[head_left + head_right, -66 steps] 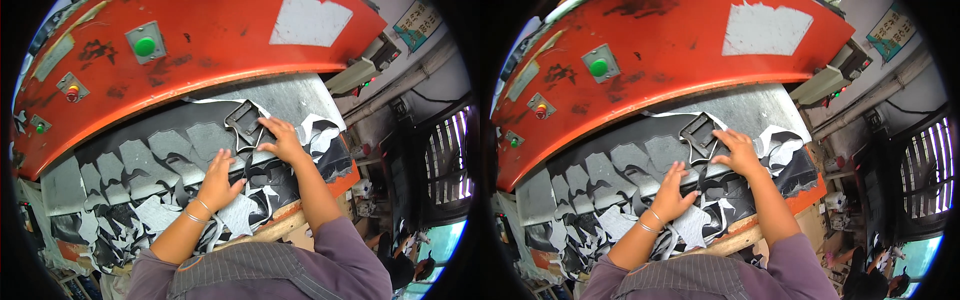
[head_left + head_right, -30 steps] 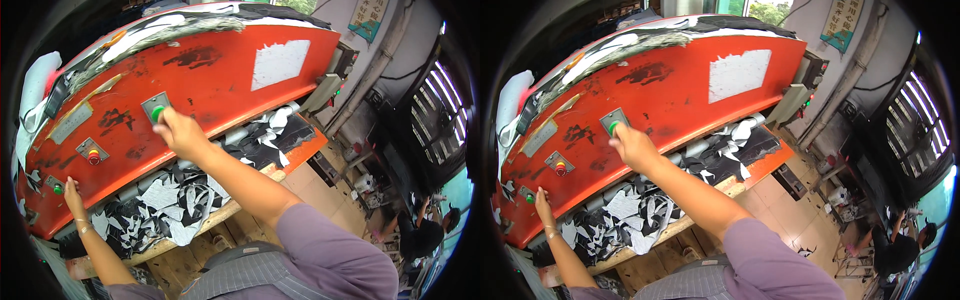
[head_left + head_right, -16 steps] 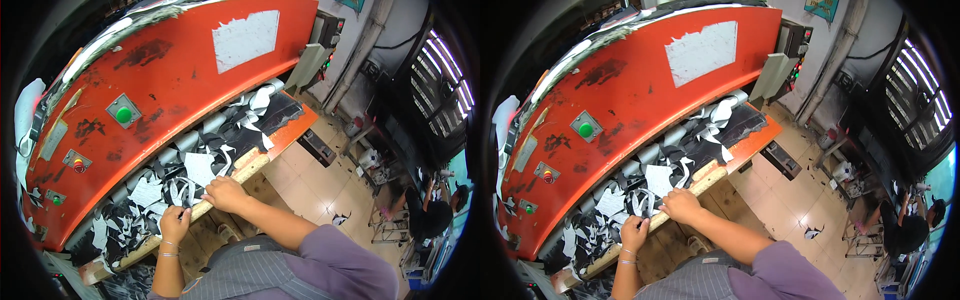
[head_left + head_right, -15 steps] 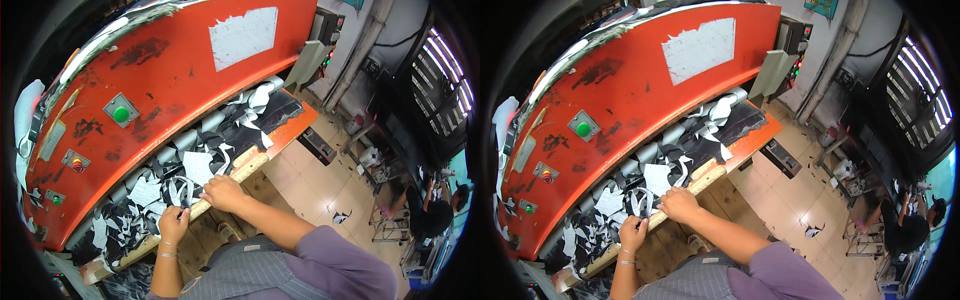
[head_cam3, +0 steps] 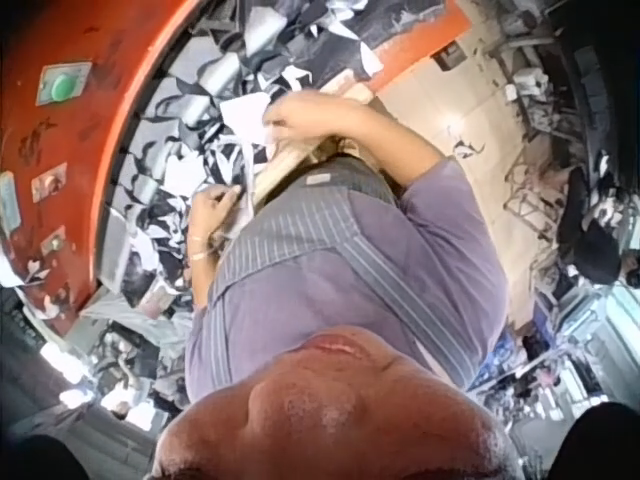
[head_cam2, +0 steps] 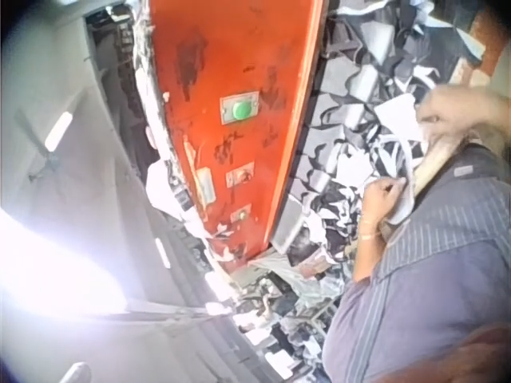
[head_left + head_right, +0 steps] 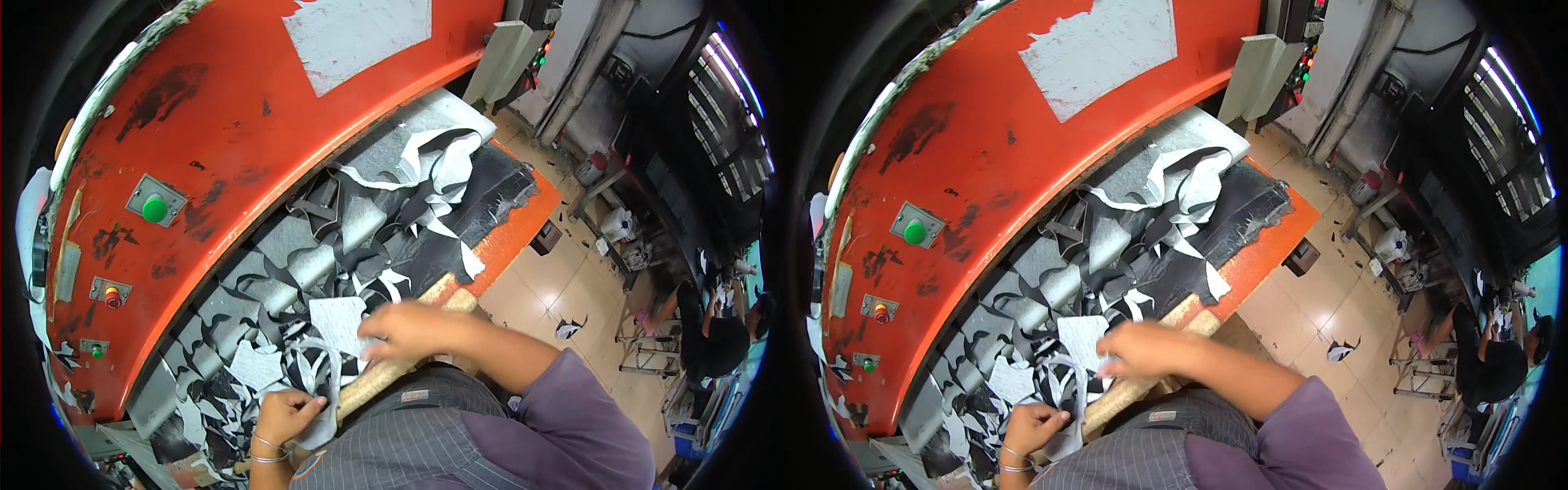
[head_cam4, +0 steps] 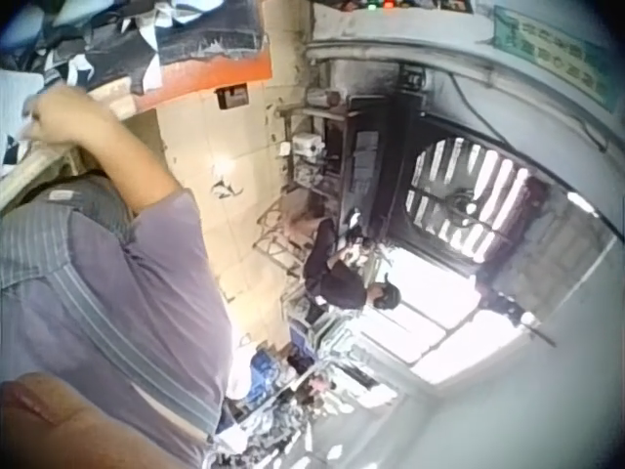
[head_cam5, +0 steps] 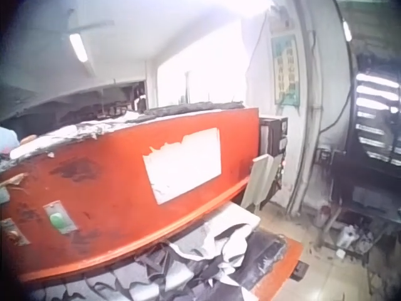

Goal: Operating a hydraulic die-cutting machine to cut shoe components from a sheet of black leather.

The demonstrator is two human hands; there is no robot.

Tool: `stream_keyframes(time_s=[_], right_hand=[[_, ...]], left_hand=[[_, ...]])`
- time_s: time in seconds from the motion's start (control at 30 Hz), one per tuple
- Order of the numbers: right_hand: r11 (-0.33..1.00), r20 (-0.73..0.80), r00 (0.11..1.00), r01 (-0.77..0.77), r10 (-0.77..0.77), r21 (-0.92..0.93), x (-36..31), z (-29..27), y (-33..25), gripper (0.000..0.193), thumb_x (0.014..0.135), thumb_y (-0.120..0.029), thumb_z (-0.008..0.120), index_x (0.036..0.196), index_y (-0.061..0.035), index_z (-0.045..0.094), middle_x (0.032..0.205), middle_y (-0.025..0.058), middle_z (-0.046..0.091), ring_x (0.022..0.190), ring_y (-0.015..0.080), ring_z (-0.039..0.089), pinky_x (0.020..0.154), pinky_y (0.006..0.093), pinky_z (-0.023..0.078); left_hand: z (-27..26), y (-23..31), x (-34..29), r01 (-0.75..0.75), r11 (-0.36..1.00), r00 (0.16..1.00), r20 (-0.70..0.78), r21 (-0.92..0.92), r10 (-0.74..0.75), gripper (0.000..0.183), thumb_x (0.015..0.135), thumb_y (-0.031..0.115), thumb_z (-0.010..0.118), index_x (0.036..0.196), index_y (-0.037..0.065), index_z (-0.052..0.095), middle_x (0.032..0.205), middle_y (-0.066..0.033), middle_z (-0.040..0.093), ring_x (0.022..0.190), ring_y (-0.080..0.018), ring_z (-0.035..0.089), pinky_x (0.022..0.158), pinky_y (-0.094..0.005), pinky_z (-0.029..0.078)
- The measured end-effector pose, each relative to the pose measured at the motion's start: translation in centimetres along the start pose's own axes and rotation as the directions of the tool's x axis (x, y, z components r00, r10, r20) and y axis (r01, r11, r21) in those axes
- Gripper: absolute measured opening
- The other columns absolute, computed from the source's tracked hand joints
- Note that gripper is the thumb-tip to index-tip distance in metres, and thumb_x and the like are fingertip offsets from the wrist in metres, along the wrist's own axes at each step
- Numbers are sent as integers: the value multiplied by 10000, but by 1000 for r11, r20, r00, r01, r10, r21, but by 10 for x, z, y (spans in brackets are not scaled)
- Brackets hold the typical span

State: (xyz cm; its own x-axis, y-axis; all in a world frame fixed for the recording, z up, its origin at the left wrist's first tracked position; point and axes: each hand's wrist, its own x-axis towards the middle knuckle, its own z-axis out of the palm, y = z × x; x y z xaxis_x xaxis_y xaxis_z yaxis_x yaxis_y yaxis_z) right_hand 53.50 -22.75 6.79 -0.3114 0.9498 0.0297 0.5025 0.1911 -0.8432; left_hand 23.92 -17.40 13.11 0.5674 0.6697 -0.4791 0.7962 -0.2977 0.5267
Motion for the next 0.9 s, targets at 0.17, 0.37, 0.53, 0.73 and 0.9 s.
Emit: stream_keyframes(time_s=[0.17, 0.37, 0.53, 0.73, 0.9], right_hand=[[982, -409, 911, -115, 44, -152, 71, -96, 49, 350, 777, -314, 720, 998, -56, 639, 926, 160, 664, 895, 357, 626, 785, 456, 496], [984, -367, 930, -69, 4, -163, 136, -133, 93, 718, 672, -296, 815, 1279, -52, 520, 1213, 195, 592, 1158, 379, 524, 978, 438, 405], [972, -301, 953, -31, -42, -234, 122, -111, 107, 968, 631, -344, 833, 1437, -97, 359, 1380, 219, 462, 1312, 327, 408, 1075, 439, 274], [968, -375, 927, -65, -32, -243, 119, -107, 96, 986, 634, -320, 829, 1434, -40, 324, 1337, 206, 513, 1301, 293, 432, 1068, 420, 294], [954, -338, 940, -59, -46, -294, 117, -109, 90, 959, 641, -408, 792, 1443, -121, 351, 1355, 129, 513, 1302, 289, 423, 1056, 445, 289]], left_hand=[[-31, 8, 67, -211, 974, 901, -403, -84, 161, 141, 811, 131, 685, 757, 7, 646, 689, -76, 622, 618, -159, 579, 605, -279, 463], [-6, 32, 177, -311, 923, 837, -525, -225, 154, 308, 822, 64, 661, 1096, -26, 552, 1089, -151, 617, 1049, -227, 586, 941, -322, 431], [22, 35, 185, -315, 946, 725, -625, 72, 289, 311, 763, 65, 678, 1037, -10, 552, 1137, -193, 603, 1178, -374, 520, 995, -438, 398], [34, 36, 182, -304, 948, 668, -687, 99, 286, 321, 726, 50, 682, 1017, 1, 557, 1069, -179, 660, 1127, -369, 567, 939, -446, 424], [37, 39, 180, -303, 935, 643, -685, 184, 343, 322, 711, 62, 689, 1004, 18, 565, 1044, -169, 673, 1097, -358, 588, 904, -436, 432]])
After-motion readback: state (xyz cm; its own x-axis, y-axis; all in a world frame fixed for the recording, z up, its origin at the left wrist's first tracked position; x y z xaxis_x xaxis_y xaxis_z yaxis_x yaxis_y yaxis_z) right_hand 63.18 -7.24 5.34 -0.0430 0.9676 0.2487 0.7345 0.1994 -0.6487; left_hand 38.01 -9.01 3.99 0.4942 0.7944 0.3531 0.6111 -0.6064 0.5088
